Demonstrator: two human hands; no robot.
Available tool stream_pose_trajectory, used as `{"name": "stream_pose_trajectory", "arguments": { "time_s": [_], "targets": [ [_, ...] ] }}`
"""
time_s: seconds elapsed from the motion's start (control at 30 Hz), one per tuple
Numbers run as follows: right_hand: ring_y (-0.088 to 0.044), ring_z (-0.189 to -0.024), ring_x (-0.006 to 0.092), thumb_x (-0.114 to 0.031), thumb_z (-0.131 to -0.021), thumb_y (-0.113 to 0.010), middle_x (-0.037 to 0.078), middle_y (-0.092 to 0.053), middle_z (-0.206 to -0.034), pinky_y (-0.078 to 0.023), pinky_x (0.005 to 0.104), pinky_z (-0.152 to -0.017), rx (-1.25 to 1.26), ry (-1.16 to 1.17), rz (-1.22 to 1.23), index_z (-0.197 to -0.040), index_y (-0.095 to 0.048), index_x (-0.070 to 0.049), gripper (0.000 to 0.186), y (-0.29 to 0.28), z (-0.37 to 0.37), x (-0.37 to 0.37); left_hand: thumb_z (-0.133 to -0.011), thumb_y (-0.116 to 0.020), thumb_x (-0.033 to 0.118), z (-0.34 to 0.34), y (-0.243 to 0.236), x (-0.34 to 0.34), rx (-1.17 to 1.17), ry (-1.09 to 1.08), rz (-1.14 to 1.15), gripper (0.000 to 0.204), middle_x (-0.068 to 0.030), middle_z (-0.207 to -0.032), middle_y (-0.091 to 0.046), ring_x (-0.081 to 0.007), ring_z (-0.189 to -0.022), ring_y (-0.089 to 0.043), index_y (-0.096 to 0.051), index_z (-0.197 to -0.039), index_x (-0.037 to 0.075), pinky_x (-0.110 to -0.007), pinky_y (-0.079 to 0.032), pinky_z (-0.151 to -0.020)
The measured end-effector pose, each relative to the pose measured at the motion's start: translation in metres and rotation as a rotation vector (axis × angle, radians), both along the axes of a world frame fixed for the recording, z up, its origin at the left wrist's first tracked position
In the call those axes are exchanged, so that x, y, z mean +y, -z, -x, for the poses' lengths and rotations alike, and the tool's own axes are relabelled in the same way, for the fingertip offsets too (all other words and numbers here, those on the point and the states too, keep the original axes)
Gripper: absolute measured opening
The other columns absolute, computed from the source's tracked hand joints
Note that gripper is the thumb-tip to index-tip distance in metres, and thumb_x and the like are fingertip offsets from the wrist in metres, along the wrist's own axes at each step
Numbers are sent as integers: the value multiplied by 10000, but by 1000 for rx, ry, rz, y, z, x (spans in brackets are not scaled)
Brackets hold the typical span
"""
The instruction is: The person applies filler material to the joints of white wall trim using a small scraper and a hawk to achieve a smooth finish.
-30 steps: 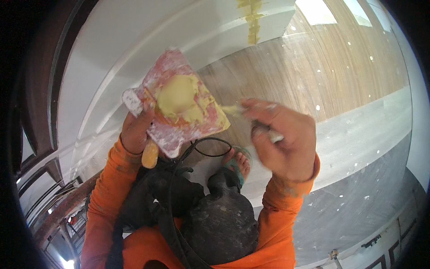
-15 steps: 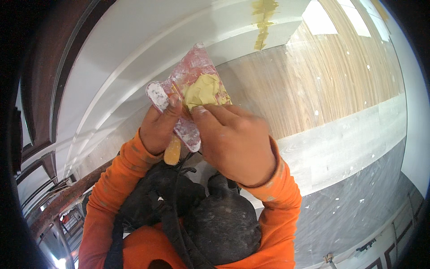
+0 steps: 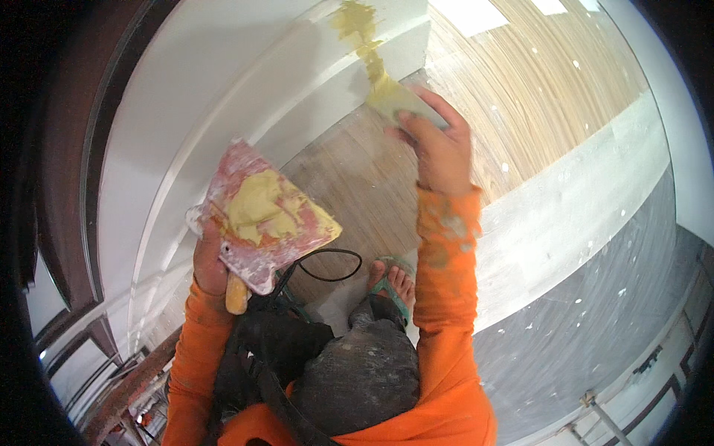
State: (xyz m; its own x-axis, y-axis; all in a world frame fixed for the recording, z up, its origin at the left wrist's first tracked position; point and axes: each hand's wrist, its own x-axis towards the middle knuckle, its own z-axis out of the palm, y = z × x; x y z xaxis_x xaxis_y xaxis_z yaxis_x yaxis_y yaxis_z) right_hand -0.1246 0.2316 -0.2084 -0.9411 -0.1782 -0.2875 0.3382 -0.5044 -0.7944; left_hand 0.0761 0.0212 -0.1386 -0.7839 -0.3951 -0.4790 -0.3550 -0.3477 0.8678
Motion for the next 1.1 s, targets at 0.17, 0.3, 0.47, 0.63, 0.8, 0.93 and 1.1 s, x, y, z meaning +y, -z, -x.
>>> {"name": "stream_pose_trajectory", "arguments": {
  "time_s": [0.17, 0.3, 0.47, 0.63, 0.8, 0.93, 1.1],
  "targets": [
    [-588, -912, 254, 24, -779, -503, 197, -592, -1021, -472, 327, -809, 283, 228, -382, -1096, -553, 41, 322, 73, 13, -55, -921, -353, 438, -14, -3, -4, -6, -69, 11, 577, -155, -1253, -449, -276, -1106, -491, -318, -1296, 1, -402, -413, -934],
    [-539, -1044, 357, 21, -796, -463, 247, -550, -1099, -424, 374, -899, 591, 482, -695, -1114, -528, 54, 326, 75, 9, -93, -932, -332, 418, -26, 0, -12, 2, -70, 0, 555, -148, -1260, -439, -268, -1123, -473, -315, -1300, 3, -397, -398, -944],
    [-512, -1073, 383, 41, -788, -437, 246, -518, -1156, -420, 387, -905, 654, 610, -806, -1136, -509, 45, 355, 68, 14, -116, -945, -317, 394, -38, 1, -20, 3, -123, 5, 533, -142, -1245, -446, -240, -1105, -483, -322, -1288, -14, -370, -406, -927],
    [-573, -982, 347, 39, -779, -429, 255, -569, -1051, -451, 362, -840, 508, 510, -755, -1127, -530, 40, 361, 67, 10, -112, -926, -343, 432, -42, 4, -19, 6, -197, -47, 560, -135, -1262, -443, -268, -1125, -471, -319, -1307, 22, -403, -395, -942],
    [-629, -840, 282, 22, -776, -440, 214, -630, -902, -477, 315, -734, 226, 351, -521, -1111, -557, 33, 354, 60, 2, -84, -921, -345, 442, -42, 3, -22, -22, -146, -18, 566, -135, -1266, -444, -278, -1124, -474, -318, -1314, 34, -416, -395, -943],
    [-621, -858, 278, 16, -784, -445, 212, -620, -949, -479, 314, -733, 296, 478, -561, -1115, -548, 34, 347, 68, 14, -80, -924, -339, 436, -36, 5, -18, -23, -131, 3, 561, -137, -1263, -446, -277, -1117, -478, -319, -1311, 30, -413, -397, -940],
    [-578, -987, 356, 30, -778, -457, 247, -570, -1073, -464, 348, -843, 494, 478, -824, -1139, -518, 34, 366, 78, 16, -106, -939, -330, 410, -28, 1, -14, 3, -111, -44, 556, -131, -1272, -426, -240, -1131, -461, -301, -1306, -6, -372, -381, -955]
  ]
}}
